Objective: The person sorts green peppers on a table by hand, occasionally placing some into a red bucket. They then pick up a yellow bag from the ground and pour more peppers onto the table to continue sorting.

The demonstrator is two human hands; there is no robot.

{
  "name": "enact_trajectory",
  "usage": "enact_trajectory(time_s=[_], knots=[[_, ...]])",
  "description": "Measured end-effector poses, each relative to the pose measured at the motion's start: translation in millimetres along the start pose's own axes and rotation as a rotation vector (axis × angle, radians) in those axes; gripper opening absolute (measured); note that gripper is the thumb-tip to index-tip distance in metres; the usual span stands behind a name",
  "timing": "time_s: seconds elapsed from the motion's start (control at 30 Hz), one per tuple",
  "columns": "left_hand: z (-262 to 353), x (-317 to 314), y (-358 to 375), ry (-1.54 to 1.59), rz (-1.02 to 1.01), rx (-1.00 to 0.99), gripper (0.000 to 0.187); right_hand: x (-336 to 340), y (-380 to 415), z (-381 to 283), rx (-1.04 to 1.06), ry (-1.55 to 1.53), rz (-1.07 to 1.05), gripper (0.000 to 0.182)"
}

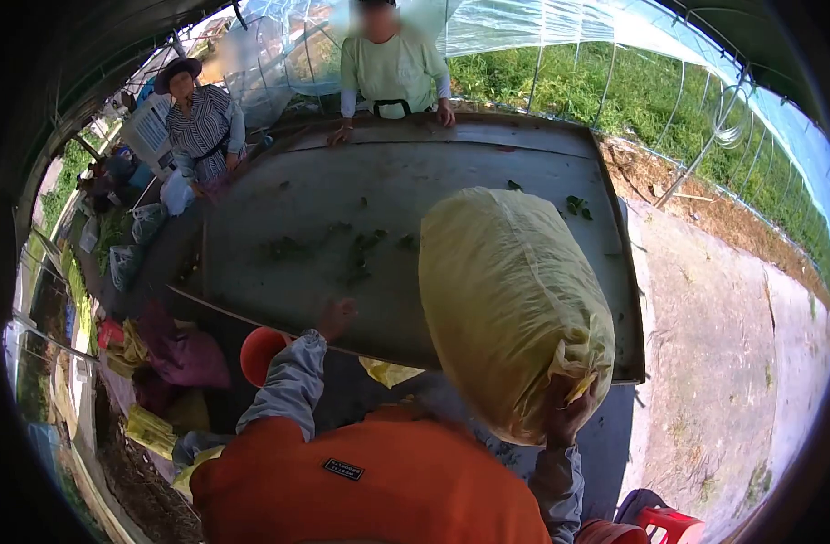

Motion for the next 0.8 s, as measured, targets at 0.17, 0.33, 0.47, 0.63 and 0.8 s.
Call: enact_trajectory(time_s=[0.17, 0.33, 0.47, 0.63, 0.8], knots=[[48, -3, -8, -0.073, 0.035, 0.118, 0.041, -4, 27, 52, -0.303, 0.018, 0.006, 0.061], [54, -16, -21, 0.093, 0.037, 0.111, 0.037, -11, 27, 62, -0.541, -0.215, -0.092, 0.061], [28, -40, -30, 0.141, -0.023, 0.184, 0.036, -7, 23, 45, -0.554, -0.263, 0.012, 0.057], [41, -51, -36, 0.237, -0.094, 0.311, 0.036, -11, 26, 54, -0.607, -0.402, 0.002, 0.057], [63, -56, -45, 0.226, -0.095, 0.287, 0.036, -15, 26, 55, -0.594, -0.481, -0.031, 0.06]])
Point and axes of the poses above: each hand's wrist, its own y-axis away from the middle knuckle, its own x-axis out of the back of the hand, z = x × y, the point moved 8 cm from there along -y, towards the middle knuckle, and after that the axes turned 3 degrees about z, right-handed, at the moved point
